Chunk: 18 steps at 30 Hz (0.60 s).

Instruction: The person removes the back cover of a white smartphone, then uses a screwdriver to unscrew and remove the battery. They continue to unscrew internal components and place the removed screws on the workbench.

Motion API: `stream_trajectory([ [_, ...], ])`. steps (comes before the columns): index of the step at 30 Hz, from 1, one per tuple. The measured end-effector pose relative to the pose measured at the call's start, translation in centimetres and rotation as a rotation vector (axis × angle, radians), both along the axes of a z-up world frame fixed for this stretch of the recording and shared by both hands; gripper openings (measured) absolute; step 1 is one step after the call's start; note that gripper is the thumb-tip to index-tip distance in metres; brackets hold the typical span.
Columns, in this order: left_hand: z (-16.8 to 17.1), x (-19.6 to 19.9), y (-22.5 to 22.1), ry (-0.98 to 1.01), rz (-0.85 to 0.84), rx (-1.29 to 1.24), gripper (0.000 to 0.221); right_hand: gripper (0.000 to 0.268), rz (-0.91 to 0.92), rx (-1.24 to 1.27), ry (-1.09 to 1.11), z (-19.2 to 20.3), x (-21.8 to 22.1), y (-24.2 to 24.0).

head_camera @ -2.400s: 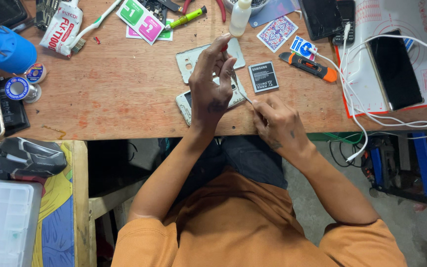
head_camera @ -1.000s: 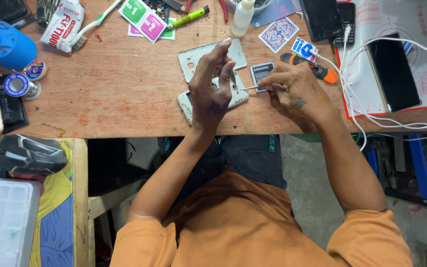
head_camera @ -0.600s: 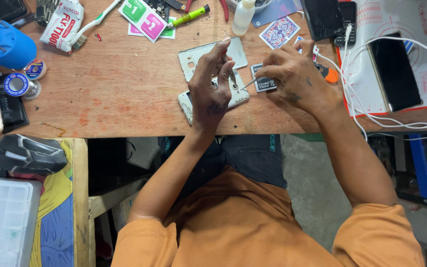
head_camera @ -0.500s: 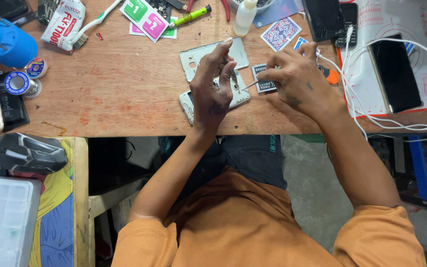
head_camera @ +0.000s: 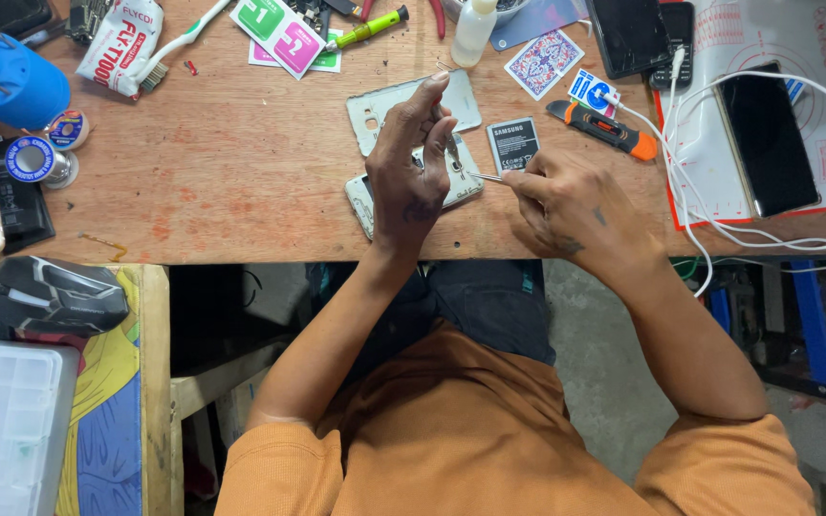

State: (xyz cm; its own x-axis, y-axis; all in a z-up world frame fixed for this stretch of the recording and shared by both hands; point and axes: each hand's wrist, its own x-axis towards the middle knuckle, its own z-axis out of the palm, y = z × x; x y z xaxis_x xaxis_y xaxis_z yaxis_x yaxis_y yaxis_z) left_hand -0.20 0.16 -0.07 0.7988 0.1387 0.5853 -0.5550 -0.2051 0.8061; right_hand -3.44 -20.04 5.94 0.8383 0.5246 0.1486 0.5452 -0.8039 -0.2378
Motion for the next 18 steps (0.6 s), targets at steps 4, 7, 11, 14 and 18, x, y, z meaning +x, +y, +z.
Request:
stream_trajectory([
  [4,-0.2,0.0,0.1,0.014,-0.004,-0.003,0.039,0.030,-0.025,-0.012,-0.008,0.1,-0.4,0.5],
  [7,-0.3,0.2,0.1,0.016,-0.006,0.003,0.039,0.024,-0.042,-0.015,-0.038,0.1,-0.8,1.0],
  [11,-0.4,0.1,0.0,0.013,-0.003,0.004,0.038,0.025,-0.035,0.006,-0.116,0.0,-1.6,1.7],
  [14,-0.4,0.1,0.0,-0.014,0.023,0.019,0.039,0.026,-0.021,0.000,-0.133,-0.2,-1.7,1.8],
  [18,-0.3,0.1,0.1,0.011,0.000,0.003,0.039,0.027,-0.039,0.001,-0.068,-0.2,-0.8,1.3],
])
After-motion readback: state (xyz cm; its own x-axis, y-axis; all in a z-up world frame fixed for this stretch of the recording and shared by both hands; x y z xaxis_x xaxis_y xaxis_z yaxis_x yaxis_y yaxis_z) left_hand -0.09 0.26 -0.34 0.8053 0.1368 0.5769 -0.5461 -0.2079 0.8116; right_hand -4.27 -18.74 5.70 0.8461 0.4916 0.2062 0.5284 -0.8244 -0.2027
